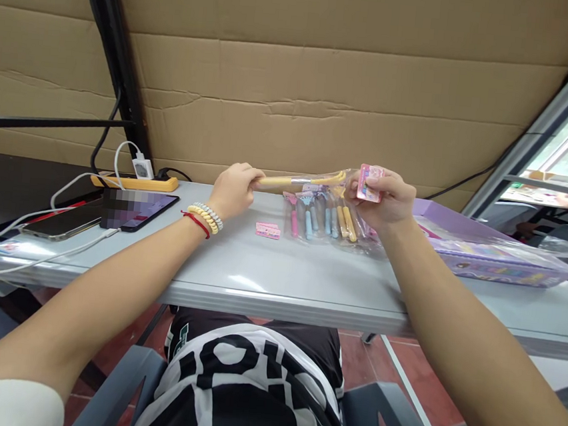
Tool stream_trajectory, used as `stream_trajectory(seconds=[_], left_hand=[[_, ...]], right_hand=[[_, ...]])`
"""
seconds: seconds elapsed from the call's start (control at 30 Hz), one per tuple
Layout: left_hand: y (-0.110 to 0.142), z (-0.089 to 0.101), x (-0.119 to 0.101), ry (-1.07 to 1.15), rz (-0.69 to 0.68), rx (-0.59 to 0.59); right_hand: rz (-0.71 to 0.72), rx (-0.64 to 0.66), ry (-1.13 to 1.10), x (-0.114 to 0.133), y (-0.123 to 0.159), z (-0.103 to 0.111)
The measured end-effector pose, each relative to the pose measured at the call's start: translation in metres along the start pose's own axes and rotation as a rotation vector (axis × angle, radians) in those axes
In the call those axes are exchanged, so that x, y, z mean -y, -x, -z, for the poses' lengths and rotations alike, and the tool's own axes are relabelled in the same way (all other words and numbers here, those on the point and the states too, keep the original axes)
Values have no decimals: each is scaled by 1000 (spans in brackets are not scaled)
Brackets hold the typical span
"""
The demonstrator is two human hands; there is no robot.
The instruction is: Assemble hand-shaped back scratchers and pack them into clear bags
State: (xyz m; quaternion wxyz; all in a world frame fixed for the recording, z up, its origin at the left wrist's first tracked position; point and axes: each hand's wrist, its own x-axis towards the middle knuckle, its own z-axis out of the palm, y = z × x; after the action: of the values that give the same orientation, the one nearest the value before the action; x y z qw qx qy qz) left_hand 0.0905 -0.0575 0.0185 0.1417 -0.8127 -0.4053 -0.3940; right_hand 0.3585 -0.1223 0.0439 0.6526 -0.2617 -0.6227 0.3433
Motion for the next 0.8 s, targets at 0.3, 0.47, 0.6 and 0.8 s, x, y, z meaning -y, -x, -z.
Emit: stream_trajectory(seconds=[0.3, 0.47, 0.6, 0.8], left_hand=[[-1, 10, 3, 77, -36, -393], [-1, 10, 5, 70, -124, -528], [-1, 11, 7, 97, -195, -523], [0, 10, 10, 24, -234, -399]], right_hand=[[-85, 105, 78, 5, 4, 5], [-114, 128, 73, 7, 5, 1], [-91, 137, 96, 3, 4, 3], [-105, 285, 91, 1, 4, 9]])
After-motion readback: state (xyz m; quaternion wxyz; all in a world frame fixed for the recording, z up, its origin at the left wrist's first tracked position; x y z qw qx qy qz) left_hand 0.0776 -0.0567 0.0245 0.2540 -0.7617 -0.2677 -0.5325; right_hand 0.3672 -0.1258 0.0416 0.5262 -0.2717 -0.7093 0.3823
